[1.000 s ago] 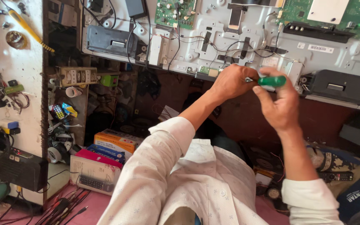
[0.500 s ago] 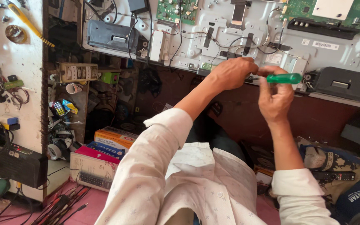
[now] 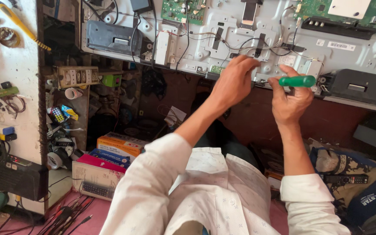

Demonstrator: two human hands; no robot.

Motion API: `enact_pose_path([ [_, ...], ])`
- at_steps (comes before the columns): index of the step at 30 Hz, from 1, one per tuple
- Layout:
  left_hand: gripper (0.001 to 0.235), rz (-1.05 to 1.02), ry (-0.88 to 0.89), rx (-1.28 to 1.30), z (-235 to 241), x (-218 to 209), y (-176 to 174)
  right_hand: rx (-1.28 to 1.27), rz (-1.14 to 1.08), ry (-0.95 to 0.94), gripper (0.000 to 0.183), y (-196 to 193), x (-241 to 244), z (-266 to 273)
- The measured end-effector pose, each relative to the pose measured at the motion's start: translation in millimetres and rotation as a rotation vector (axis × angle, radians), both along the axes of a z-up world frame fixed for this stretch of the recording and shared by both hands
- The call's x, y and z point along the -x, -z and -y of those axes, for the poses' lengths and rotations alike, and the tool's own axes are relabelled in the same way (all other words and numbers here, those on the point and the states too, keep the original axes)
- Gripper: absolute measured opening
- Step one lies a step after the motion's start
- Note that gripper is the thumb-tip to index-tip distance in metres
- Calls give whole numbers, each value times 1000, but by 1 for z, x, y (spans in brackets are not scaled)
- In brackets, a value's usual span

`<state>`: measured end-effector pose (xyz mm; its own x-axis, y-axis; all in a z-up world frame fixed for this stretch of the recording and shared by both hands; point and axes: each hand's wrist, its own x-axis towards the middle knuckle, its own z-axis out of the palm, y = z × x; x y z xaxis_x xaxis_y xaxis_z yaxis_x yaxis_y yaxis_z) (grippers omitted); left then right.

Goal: The person uses a green screwdriver to remove screws from a metal bracket attached to the back of a disassembled television. They then detach the bracket and disconnect several ribbon cables and wires from the internal circuit boards.

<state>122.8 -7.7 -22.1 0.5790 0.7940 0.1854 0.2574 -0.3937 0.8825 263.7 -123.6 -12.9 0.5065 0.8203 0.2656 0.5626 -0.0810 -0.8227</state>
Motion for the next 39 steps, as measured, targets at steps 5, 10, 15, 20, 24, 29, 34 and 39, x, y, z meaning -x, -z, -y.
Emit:
enact_pose_path([
  [5,19,69,-159,348,47,21,5,-139,-513,-151,39,2,3,-1],
  [10,20,187,-73,993,78,29,40,-32,-190,-32,34,0,2,-3],
  [15,22,246,-43,1156,89,30,66,-30,-352,-19,30,-1,7,0],
  [20,23,278,-47,1226,88,20,76,-21,-3,41,40,1,4,-1],
  [24,24,354,-27,1268,87,13,81,-63,-385,-40,38,-1,3,1],
  [29,26,418,-19,1295,87,5,85,-66,-137,13,30,8,9,-4],
  [34,27,486,-24,1362,88,3,83,-59,-162,20,38,13,1,1],
  [39,29,579,-100,1504,84,-7,73,-113,-228,11,38,3,-3,9],
])
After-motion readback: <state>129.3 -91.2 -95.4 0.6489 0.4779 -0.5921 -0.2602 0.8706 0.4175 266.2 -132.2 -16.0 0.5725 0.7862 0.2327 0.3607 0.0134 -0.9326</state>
